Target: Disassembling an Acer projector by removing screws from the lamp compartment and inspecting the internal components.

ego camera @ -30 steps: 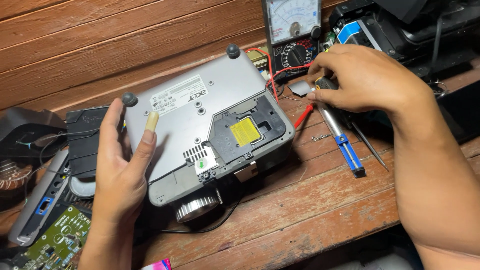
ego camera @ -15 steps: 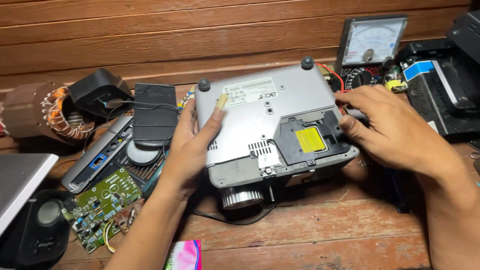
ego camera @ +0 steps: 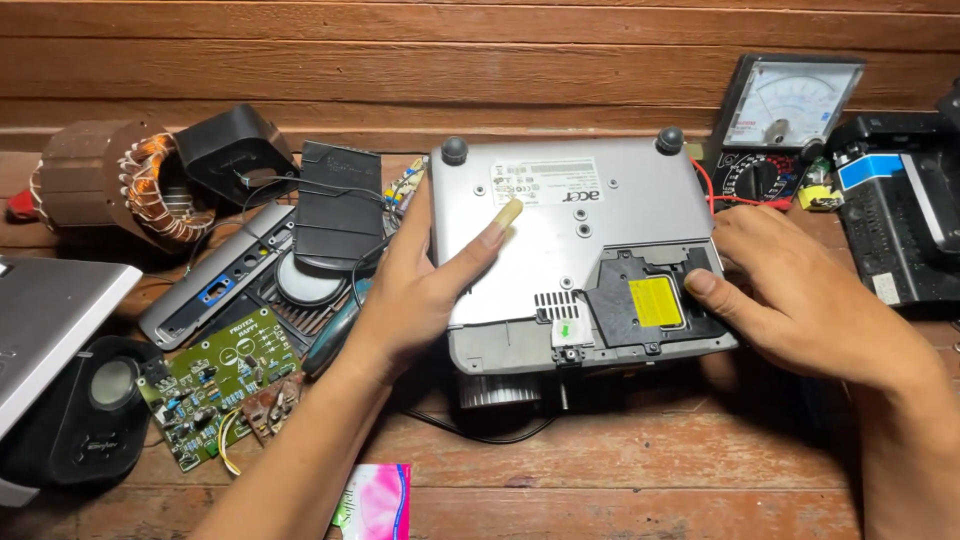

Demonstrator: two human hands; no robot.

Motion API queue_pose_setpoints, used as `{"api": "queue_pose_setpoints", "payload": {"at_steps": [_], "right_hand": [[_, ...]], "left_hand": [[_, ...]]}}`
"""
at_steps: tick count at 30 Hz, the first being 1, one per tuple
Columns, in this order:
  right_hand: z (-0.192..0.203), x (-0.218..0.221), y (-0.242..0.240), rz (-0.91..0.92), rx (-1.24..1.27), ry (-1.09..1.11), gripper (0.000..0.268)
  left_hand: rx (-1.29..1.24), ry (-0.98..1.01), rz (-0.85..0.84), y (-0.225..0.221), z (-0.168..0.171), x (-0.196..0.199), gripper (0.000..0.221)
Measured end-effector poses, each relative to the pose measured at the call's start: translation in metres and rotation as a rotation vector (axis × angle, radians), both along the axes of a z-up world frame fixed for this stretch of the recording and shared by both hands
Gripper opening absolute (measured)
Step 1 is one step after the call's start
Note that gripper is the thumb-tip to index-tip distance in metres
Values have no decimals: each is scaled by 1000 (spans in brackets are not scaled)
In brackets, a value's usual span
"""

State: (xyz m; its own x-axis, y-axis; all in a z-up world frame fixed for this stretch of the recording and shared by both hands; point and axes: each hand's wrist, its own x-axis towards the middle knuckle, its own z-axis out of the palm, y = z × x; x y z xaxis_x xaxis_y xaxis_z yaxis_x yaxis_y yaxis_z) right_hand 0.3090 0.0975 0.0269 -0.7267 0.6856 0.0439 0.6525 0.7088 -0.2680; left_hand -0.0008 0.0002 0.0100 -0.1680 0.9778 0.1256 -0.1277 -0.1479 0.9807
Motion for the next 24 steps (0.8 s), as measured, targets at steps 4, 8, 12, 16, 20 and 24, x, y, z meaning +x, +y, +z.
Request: {"api": "queue_pose_setpoints", "payload": {"at_steps": [4,8,12,16,20,24], "right_hand": [[6,4,-2,33,-34,31,43],[15,14,-3,128,-52,19,54],[15,23,1,202,-69,26,57],[16,26,6,208,-52,71,50],[21,30,10,201,-100,117,58],[15,44,19,196,-81,203,50]], "left_hand": [[2,-153,-72,1,0,-6,79],[-50,-207,-93,-1,5,-12,83],[1,-139,-100,-1,8,-12,81],[92,99,-71,-2,16,-11,78],[86,135,-45,-1,16,-9,81],[161,129,-69,-3,16,-7,84]]}}
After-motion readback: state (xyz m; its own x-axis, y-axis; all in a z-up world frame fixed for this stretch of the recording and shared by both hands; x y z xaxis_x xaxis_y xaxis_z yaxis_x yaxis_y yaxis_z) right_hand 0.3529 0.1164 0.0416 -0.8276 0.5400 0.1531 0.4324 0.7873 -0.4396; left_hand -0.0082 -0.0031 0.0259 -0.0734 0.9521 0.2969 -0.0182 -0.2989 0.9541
